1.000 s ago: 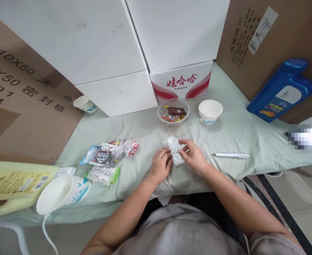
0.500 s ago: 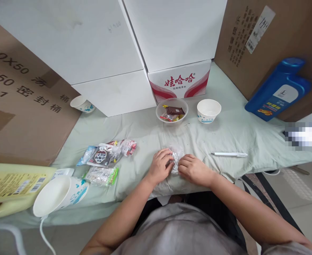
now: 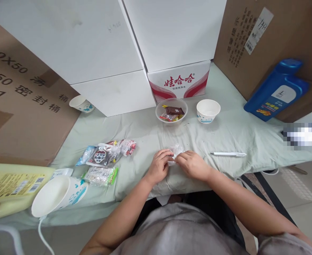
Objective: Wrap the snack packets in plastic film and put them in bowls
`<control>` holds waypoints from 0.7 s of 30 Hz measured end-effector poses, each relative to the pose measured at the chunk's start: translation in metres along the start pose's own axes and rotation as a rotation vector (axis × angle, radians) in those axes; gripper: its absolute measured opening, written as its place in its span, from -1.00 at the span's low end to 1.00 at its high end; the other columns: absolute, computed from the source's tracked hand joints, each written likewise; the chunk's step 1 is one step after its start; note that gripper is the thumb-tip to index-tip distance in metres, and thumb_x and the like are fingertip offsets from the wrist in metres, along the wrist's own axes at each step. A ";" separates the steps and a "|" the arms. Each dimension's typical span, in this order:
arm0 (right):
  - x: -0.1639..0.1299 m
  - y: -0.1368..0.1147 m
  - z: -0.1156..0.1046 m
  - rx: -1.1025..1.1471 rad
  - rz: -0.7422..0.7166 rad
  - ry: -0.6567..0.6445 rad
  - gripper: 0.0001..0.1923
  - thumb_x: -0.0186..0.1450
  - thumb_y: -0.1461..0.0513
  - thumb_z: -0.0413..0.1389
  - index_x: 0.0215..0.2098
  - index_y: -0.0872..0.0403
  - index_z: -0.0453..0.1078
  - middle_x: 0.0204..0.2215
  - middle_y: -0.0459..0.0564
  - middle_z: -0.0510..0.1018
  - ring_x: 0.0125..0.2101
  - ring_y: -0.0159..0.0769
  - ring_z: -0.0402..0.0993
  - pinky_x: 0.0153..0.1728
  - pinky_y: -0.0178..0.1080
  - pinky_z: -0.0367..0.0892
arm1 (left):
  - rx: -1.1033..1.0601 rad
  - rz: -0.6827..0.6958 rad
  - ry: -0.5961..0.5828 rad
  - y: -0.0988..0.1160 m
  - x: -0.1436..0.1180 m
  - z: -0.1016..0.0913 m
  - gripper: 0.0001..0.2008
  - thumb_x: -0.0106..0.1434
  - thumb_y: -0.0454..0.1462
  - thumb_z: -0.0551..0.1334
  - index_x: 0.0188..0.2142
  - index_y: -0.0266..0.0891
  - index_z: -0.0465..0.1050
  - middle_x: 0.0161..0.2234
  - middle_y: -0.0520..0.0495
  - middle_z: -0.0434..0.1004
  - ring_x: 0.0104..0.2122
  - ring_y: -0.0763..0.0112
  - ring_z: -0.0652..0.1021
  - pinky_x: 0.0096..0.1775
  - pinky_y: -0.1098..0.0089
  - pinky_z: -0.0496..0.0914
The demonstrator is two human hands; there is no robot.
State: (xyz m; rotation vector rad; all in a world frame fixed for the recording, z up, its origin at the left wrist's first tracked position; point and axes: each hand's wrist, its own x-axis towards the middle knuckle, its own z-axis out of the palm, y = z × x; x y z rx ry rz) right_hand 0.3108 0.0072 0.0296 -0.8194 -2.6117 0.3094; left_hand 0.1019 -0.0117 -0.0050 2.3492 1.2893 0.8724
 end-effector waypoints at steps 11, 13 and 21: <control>0.055 0.014 0.025 -0.313 0.497 -0.214 -0.64 0.46 0.16 -0.20 -0.12 0.15 0.38 -0.24 0.19 0.54 -0.38 -0.15 0.53 -0.47 -0.24 0.11 | -0.006 -0.041 0.161 -0.006 -0.002 0.010 -0.70 0.15 -0.52 0.06 -0.17 -0.23 0.36 -0.17 -0.15 0.52 -0.01 0.21 0.47 0.04 0.11 0.40; 0.054 0.014 0.028 -0.324 0.510 -0.200 -0.65 0.46 0.17 -0.20 -0.12 0.14 0.37 -0.24 0.19 0.54 -0.38 -0.14 0.53 -0.45 -0.23 0.13 | -0.012 -0.078 0.196 -0.004 -0.002 0.008 -0.73 0.20 -0.45 0.09 -0.11 -0.23 0.33 -0.16 -0.17 0.49 -0.05 0.22 0.48 -0.01 0.13 0.42; 0.046 0.023 0.027 -0.273 0.569 -0.093 -0.69 0.44 0.19 -0.15 -0.11 0.13 0.38 -0.29 0.13 0.56 -0.36 -0.15 0.50 -0.39 -0.21 0.19 | 0.148 -0.022 0.075 0.004 0.002 0.005 -0.79 0.29 -0.35 0.14 -0.10 -0.20 0.45 -0.19 -0.14 0.48 -0.09 0.17 0.41 -0.01 0.09 0.39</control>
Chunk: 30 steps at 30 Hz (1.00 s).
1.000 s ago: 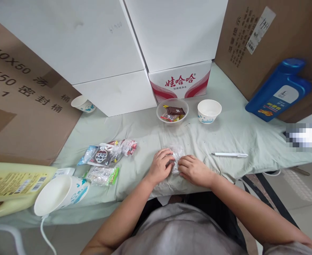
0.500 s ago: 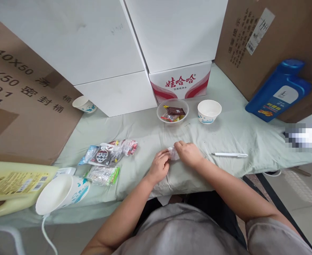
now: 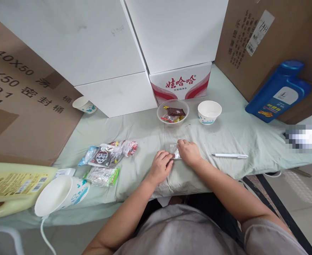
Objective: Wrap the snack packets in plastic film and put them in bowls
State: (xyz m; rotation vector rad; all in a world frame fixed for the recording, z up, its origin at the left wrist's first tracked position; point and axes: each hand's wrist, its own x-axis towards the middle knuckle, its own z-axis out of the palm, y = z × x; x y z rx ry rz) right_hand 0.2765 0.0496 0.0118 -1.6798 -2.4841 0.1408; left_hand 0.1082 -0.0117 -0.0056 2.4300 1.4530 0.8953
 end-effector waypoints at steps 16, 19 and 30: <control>-0.005 0.033 -0.003 0.233 -0.527 0.088 -0.69 0.37 0.32 -0.06 -0.06 0.09 0.48 -0.11 0.12 0.55 -0.12 -0.16 0.40 -0.13 -0.13 0.36 | -0.067 -0.098 0.115 -0.004 -0.005 0.001 -0.78 0.23 -0.40 0.16 -0.13 -0.22 0.39 -0.13 -0.15 0.37 -0.09 0.22 0.42 -0.03 0.14 0.42; 0.020 0.065 -0.038 0.218 -0.300 0.292 -0.69 0.37 0.29 -0.08 -0.12 0.07 0.50 -0.10 0.14 0.54 -0.08 -0.15 0.41 -0.07 -0.12 0.34 | -0.033 -0.079 0.070 -0.003 -0.004 0.000 -0.84 0.22 -0.39 0.18 -0.19 -0.21 0.41 -0.16 -0.14 0.38 -0.11 0.19 0.42 -0.05 0.11 0.42; 0.132 0.136 -0.094 -0.170 0.344 -0.319 -0.73 0.25 0.30 0.10 -0.15 0.26 0.54 -0.13 0.28 0.53 -0.06 -0.05 0.42 -0.10 -0.13 0.25 | -0.031 -0.075 -0.006 -0.001 0.000 -0.001 -0.90 0.22 -0.36 0.22 -0.25 -0.22 0.44 -0.18 -0.13 0.43 -0.11 0.18 0.38 -0.03 0.11 0.37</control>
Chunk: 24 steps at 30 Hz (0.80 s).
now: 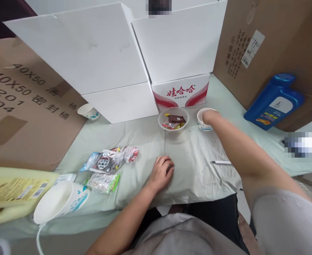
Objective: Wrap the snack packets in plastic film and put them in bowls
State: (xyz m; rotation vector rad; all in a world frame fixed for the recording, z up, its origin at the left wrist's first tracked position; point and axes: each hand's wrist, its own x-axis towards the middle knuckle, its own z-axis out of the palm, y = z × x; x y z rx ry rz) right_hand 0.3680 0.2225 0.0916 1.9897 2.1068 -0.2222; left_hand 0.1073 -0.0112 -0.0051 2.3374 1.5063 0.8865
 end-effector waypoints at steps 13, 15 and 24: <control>-0.060 -0.002 -0.005 0.155 -0.069 0.248 -0.58 0.39 0.17 -0.16 0.04 0.07 0.42 -0.02 0.12 0.53 -0.10 -0.16 0.45 -0.24 -0.22 0.26 | 0.071 -0.026 0.200 -0.003 -0.007 -0.008 -0.80 0.21 -0.38 0.17 -0.16 -0.22 0.43 -0.08 -0.20 0.42 -0.03 0.17 0.44 0.02 0.10 0.38; -0.090 0.009 0.012 0.271 -0.188 0.307 -0.67 0.33 0.13 -0.06 -0.11 0.04 0.48 -0.12 0.05 0.58 -0.21 -0.19 0.49 -0.26 -0.22 0.30 | 0.263 -0.096 0.272 -0.009 -0.009 -0.029 -0.75 0.20 -0.35 0.19 -0.10 -0.23 0.45 0.03 -0.27 0.38 0.11 0.02 0.35 0.12 -0.03 0.26; -0.168 0.056 0.116 0.441 -0.411 0.469 -0.72 0.31 0.05 -0.02 -0.28 -0.06 0.49 -0.30 0.07 0.62 -0.26 -0.07 0.53 -0.29 -0.08 0.45 | 0.715 -0.608 0.028 -0.057 0.002 -0.092 -0.34 0.15 -0.22 0.32 0.23 -0.34 0.25 0.17 -0.45 0.30 0.27 -0.31 0.12 0.21 -0.24 -0.03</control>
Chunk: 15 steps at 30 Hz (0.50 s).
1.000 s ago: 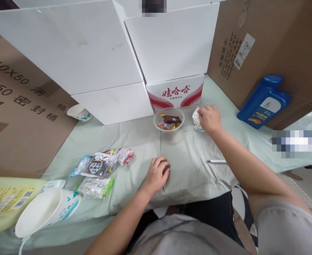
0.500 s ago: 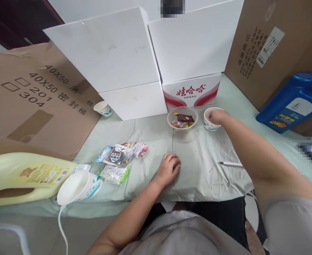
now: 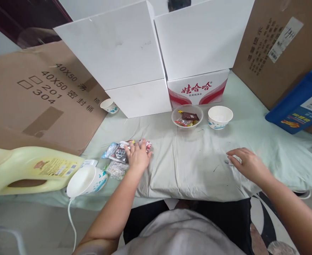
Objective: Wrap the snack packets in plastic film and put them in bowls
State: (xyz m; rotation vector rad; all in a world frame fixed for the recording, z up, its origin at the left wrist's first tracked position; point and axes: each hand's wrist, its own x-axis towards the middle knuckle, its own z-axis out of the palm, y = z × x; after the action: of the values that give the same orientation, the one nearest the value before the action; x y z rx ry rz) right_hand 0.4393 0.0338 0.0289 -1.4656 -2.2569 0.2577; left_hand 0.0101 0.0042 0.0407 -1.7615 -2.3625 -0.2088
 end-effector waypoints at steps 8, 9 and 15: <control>-0.032 0.001 0.034 -0.211 -0.116 0.072 -0.67 0.36 0.10 -0.05 -0.12 0.03 0.50 -0.11 0.11 0.54 -0.11 -0.02 0.43 -0.11 0.04 0.37 | -0.593 0.565 0.086 0.046 -0.019 0.011 -0.59 0.31 -0.41 0.08 0.13 -0.16 0.33 0.07 -0.18 0.45 0.08 0.19 0.43 0.10 0.10 0.38; -0.034 0.001 0.036 -0.210 -0.124 0.073 -0.66 0.37 0.13 -0.06 -0.08 0.05 0.48 -0.09 0.13 0.52 -0.09 -0.03 0.42 -0.09 0.03 0.36 | -0.682 0.656 0.082 0.051 -0.021 0.009 -0.57 0.31 -0.42 0.07 0.15 -0.16 0.31 0.08 -0.16 0.44 0.10 0.23 0.42 0.12 0.12 0.38; -0.037 -0.001 0.030 -0.296 -0.031 0.102 -0.72 0.36 0.20 -0.05 -0.17 0.09 0.48 -0.27 0.14 0.52 -0.19 -0.04 0.43 -0.15 -0.01 0.36 | -0.739 0.932 0.104 0.069 -0.032 0.015 -0.58 0.23 -0.55 0.06 -0.16 -0.09 0.55 0.23 -0.06 0.25 0.34 0.06 0.05 0.21 -0.08 0.21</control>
State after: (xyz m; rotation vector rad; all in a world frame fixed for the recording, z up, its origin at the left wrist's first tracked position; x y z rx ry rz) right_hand 0.4374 0.0019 -0.0072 -1.5455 -2.3054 -0.1658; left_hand 0.0839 -0.0024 0.0184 -2.8391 -1.2054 -1.0555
